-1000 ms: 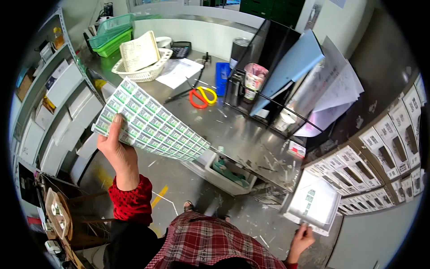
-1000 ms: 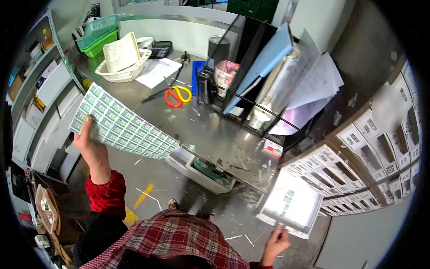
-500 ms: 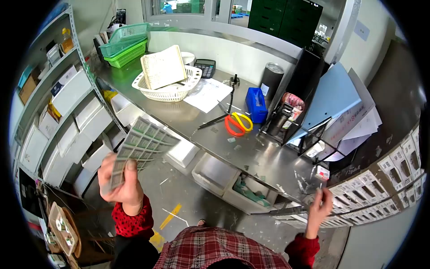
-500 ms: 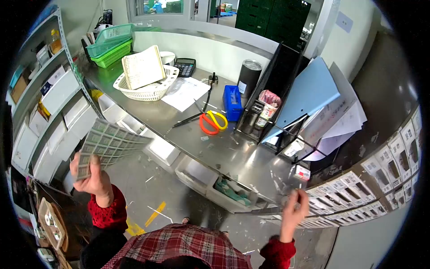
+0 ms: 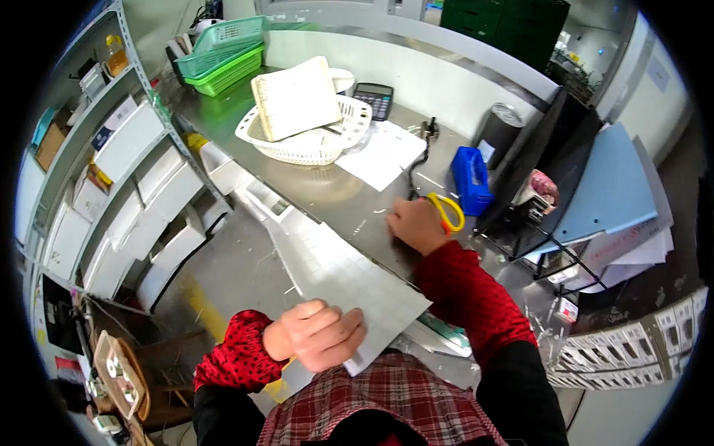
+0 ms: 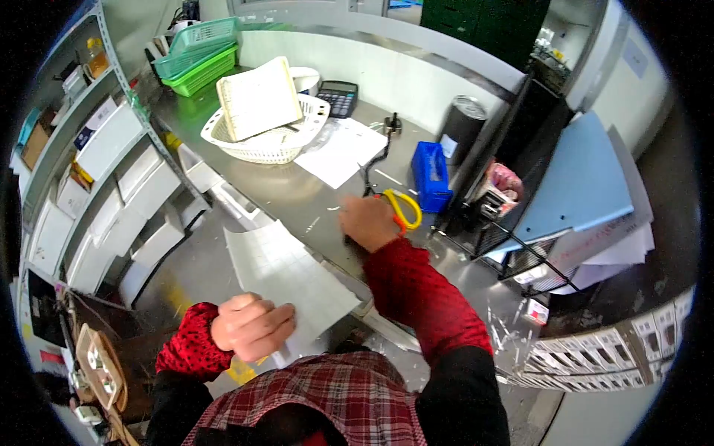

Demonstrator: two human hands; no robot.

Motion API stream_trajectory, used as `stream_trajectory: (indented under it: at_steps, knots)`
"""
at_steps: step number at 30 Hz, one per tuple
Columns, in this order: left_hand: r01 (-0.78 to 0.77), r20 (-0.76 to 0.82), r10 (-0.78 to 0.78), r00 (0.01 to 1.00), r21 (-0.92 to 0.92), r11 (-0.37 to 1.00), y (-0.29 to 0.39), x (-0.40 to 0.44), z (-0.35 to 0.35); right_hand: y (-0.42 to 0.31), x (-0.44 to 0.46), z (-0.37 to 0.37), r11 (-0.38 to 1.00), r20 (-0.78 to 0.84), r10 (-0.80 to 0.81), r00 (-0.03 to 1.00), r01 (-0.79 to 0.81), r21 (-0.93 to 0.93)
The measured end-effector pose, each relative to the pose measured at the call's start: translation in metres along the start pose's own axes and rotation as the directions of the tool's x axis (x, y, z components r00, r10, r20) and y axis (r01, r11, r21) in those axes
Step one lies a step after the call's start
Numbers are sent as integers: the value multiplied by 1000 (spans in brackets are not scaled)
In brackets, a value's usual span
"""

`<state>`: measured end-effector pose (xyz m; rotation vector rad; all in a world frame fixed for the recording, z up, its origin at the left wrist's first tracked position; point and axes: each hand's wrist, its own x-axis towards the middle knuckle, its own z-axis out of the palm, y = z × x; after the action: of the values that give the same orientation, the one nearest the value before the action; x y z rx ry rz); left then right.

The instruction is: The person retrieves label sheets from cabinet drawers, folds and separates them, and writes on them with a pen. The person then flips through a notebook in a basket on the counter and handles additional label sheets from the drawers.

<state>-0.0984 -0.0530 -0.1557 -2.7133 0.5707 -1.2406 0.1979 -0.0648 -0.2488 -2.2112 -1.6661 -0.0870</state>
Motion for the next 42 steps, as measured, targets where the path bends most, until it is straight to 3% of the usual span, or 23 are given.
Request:
stream_trajectory:
  at_steps: [1, 3, 4, 6, 7, 8, 11, 12, 14, 15, 18, 19, 20, 23, 26, 27, 30, 31, 33, 36, 38, 40, 42]
  knots:
    - [-42, -8, 42, 999, 14, 999, -6, 1, 6, 5, -5, -1, 1000, 8, -10, 1000, 10, 23]
    - [-84, -33, 85, 996, 26, 996, -16, 1, 22, 17, -13, -9, 950, -117, 72, 990, -33, 310]
    - [-142, -77, 145, 987, 33, 989, -22, 2, 32, 22, -12, -11, 949, -108, 68, 992, -31, 313]
    - [-178, -121, 180, 976, 30, 984, -38, 10, 55, 24, -14, -24, 633, -112, 349, 930, -146, 760]
    - [-249, -121, 249, 961, 13, 968, -46, 12, 68, 21, -16, -39, 467, -23, 399, 917, -181, 866]
    - [-318, -125, 314, 941, -6, 948, -54, 11, 81, 19, -19, -50, 472, -5, 402, 916, -202, 858]
    - [-369, -31, 369, 929, -170, 914, -93, 4, 115, 25, -14, -65, 147, 75, 404, 912, -145, 978]
    - [-366, -41, 365, 930, -175, 914, -100, -6, 124, 27, -16, -65, 154, 79, 410, 909, -154, 976]
    - [-205, 54, 227, 973, -265, 942, -119, -33, 133, 30, -16, -62, -57, 209, 383, 900, -203, 977]
    - [-159, 59, 179, 982, -252, 955, -121, -44, 130, 24, -14, -61, -97, 175, 385, 906, -149, 984]
    - [-123, 12, 135, 991, -325, 938, -122, -66, 134, 0, 8, -49, -64, 219, 402, 889, -211, 975]
    - [-142, 62, 186, 981, -428, 893, -122, -70, 132, -7, 20, -37, -50, 212, 358, 909, -209, 977]
    - [-140, 59, 183, 981, -435, 890, -120, -66, 130, -17, 32, -30, -50, 217, 364, 906, -214, 976]
    - [-358, 37, 398, 917, -366, 859, -118, -48, 135, -40, 57, -13, -61, 189, 235, 953, -180, 982]
    - [-315, 72, 378, 923, -422, 850, -138, -55, 139, -43, 53, 2, 40, 121, 287, 950, -139, 990]
    - [-243, 93, 307, 947, -420, 874, -145, -69, 142, -37, 48, 11, 162, 94, 250, 964, -137, 977]
    - [-60, 115, 96, 989, -287, 956, -165, -107, 142, -33, 45, 18, 201, 151, 285, 947, -213, 956]
    - [-57, 116, 95, 989, -300, 952, -166, -115, 143, -33, 45, 22, 275, 97, 282, 955, -177, 945]
    - [158, 237, -115, 965, -172, 972, -167, -114, 136, -37, 47, 17, 263, 117, 312, 943, -204, 943]
    - [222, 314, -178, 933, -110, 969, -173, -110, 139, -29, 41, 11, 314, 105, 339, 935, -218, 924]
    - [265, 256, -221, 941, -151, 952, -167, -112, 147, -21, 34, 4, 200, 281, 359, 890, -368, 908]
    - [310, 203, -270, 941, -198, 930, -166, -116, 153, -29, 34, 6, 231, 263, 400, 878, -374, 898]
    - [256, 172, -236, 957, -110, 960, -168, -117, 155, -35, 35, 11, 306, 145, 380, 914, -272, 913]
